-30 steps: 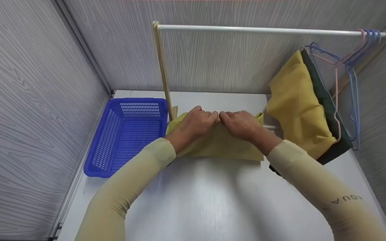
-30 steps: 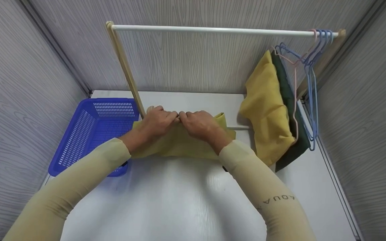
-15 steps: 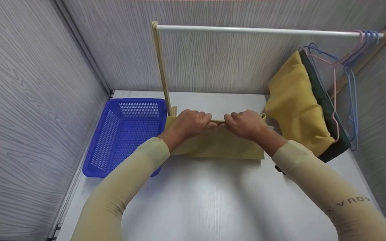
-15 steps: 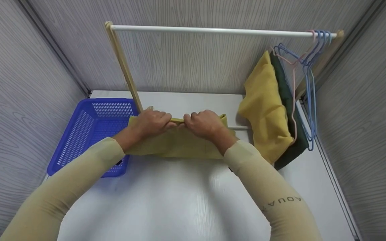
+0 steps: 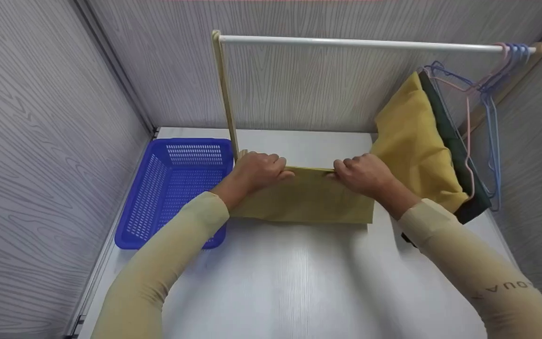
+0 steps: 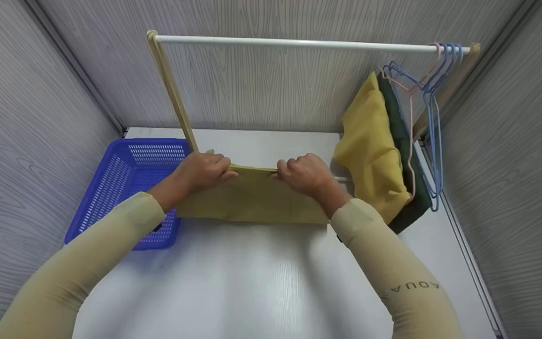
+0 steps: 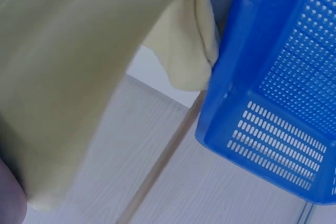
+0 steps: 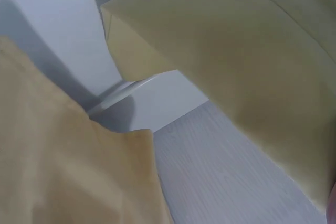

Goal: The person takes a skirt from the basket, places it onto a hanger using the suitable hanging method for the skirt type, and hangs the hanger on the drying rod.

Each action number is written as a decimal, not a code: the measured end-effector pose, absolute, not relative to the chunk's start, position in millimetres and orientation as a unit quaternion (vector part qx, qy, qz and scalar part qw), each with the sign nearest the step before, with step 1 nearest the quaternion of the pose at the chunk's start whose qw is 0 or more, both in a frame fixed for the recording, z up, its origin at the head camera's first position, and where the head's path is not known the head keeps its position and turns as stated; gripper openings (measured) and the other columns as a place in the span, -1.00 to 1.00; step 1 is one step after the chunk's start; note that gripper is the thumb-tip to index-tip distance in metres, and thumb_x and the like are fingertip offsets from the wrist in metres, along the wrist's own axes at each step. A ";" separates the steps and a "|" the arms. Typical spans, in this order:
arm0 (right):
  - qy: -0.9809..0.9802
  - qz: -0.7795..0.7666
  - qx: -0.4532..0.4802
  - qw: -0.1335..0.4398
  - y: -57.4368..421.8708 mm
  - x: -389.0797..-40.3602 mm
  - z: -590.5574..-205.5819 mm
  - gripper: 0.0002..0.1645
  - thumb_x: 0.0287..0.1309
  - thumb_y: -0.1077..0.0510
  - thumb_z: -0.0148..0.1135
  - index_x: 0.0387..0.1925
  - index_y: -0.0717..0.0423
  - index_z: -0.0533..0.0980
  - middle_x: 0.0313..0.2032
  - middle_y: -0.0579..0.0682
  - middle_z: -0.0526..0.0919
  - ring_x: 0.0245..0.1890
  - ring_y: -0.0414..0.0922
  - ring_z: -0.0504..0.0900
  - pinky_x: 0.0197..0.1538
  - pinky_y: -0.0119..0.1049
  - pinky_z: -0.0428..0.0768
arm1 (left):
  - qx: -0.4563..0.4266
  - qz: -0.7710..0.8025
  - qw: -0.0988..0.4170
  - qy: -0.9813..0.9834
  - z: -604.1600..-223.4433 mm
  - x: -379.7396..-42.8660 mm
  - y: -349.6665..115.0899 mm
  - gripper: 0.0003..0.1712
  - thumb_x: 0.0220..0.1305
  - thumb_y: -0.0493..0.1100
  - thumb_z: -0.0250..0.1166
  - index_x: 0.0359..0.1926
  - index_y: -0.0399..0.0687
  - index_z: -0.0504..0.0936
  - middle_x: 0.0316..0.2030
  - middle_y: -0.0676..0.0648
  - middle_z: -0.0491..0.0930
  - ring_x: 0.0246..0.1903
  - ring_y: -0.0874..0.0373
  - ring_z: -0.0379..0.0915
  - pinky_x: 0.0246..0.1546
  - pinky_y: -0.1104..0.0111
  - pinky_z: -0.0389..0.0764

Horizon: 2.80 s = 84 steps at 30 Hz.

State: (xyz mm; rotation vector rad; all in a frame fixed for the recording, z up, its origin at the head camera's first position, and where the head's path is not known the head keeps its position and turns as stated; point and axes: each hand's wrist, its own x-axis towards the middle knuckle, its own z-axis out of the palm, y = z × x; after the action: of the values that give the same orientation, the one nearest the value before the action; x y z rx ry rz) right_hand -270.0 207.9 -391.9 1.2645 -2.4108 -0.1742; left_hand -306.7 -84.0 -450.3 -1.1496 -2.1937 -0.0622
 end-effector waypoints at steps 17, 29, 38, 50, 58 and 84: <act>-0.914 -0.084 0.381 0.113 254.5 -289.8 -412.8 -0.62 0.36 -0.10 0.19 -0.37 0.13 0.50 -0.61 0.04 0.58 -0.73 -0.15 0.34 -0.67 -0.30 0.26 | -0.428 -0.019 0.301 -0.852 -442.7 -310.8 -117.7 -0.46 0.38 0.21 0.20 -0.58 -0.09 0.47 -0.75 -0.01 0.41 -0.72 0.23 0.12 -0.73 0.38 0.15; -0.934 -0.036 0.351 0.051 277.2 -293.1 -416.2 -0.61 0.33 -0.14 0.19 -0.40 0.08 0.47 -0.59 -0.05 0.46 -0.64 -0.14 0.35 -0.55 -0.25 0.34 | -0.358 -0.261 0.201 -0.874 -428.2 -309.7 -119.8 -0.63 0.18 -0.04 0.44 -0.40 -0.25 0.52 -0.54 -0.15 0.53 -0.53 0.11 0.32 -0.47 0.28 0.48; -0.951 0.008 0.288 -0.109 264.3 -292.5 -421.1 -0.76 0.24 0.00 0.36 -0.18 0.06 0.62 -0.45 -0.03 0.60 -0.48 -0.12 0.52 -0.38 -0.20 0.53 | -0.449 -0.230 0.252 -0.826 -415.0 -296.4 -84.3 -0.58 0.29 0.07 0.30 -0.35 -0.21 0.41 -0.57 -0.04 0.37 -0.57 0.21 0.22 -0.58 0.33 0.37; -0.905 0.209 0.350 -0.124 167.9 -277.4 -418.4 -0.60 0.32 -0.09 0.26 -0.03 0.12 0.60 -0.37 -0.07 0.64 -0.39 -0.16 0.53 -0.25 -0.21 0.53 | -0.492 -0.217 0.255 -0.804 -417.5 -292.9 -60.0 -0.58 0.31 0.11 0.25 -0.32 -0.18 0.45 -0.54 -0.05 0.43 -0.57 0.22 0.28 -0.55 0.36 0.48; -0.918 0.210 0.338 0.011 173.6 -273.0 -417.4 -0.84 0.36 0.22 0.19 -0.21 0.25 0.61 -0.33 0.10 0.74 -0.37 -0.07 0.64 -0.22 -0.08 0.61 | -0.407 -0.288 0.275 -0.822 -446.3 -291.7 -59.1 -0.77 0.47 -0.11 0.15 -0.17 -0.23 0.47 -0.40 -0.09 0.50 -0.44 0.12 0.39 -0.35 0.25 0.52; -0.883 0.171 0.378 0.218 195.9 -266.5 -372.0 -0.82 0.27 0.35 0.19 -0.10 0.21 0.48 -0.42 0.13 0.65 -0.54 -0.03 0.54 -0.41 -0.11 0.61 | -0.409 -0.207 0.434 -0.776 -487.9 -300.0 -59.5 -0.50 0.58 0.02 -0.10 -0.49 -0.18 0.38 -0.66 -0.03 0.37 -0.68 0.15 0.21 -0.63 0.29 0.28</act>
State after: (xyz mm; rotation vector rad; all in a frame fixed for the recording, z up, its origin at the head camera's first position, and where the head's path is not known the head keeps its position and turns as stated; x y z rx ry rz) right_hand -266.5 195.9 -372.0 1.0473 -2.4459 0.4730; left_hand -300.0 -59.5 -487.9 -1.0180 -1.9328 -0.5165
